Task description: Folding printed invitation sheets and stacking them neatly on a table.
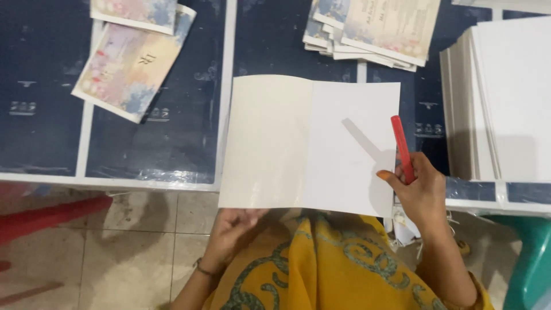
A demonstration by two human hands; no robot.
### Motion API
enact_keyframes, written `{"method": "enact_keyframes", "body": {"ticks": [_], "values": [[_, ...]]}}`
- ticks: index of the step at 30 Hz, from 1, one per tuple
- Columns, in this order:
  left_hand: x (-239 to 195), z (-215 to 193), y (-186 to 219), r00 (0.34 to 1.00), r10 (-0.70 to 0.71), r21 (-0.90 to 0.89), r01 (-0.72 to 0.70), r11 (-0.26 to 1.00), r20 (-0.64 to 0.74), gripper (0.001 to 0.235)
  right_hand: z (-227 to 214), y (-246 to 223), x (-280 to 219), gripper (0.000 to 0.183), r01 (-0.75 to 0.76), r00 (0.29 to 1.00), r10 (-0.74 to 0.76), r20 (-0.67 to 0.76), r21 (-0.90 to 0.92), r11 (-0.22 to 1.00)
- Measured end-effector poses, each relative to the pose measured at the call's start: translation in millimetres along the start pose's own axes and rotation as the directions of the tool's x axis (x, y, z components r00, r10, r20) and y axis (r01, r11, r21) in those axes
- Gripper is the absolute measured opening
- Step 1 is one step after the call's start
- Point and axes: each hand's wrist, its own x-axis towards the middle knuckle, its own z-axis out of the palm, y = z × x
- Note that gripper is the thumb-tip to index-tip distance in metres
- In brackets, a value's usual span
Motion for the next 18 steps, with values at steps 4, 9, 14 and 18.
{"method": "enact_keyframes", "body": {"ticks": [4,9,14,18], "values": [[54,50,40,0.992,0.120,0.234,-0.127,0.964,0.042,0.018,34,0,19,0.043,0.039,0.999,-0.038,0.025,-0.059,0.997],[106,133,44,0.889,0.272,0.705,-0.458,0.541,0.369,0.023,42,-4,17,0.015,0.159,0.986,-0.155,-0.063,0.070,0.985],[102,150,27,0.849,0.137,0.856,-0.486,-0.176,0.511,0.056,17,-13,0,0.038,0.328,0.945,-0.326,-0.036,0.091,0.940],[104,154,23,0.881,-0.014,0.837,-0.454,-0.306,0.473,0.077,14,-21,-13,0.074,0.453,0.883,-0.431,0.186,-0.098,0.886]]}}
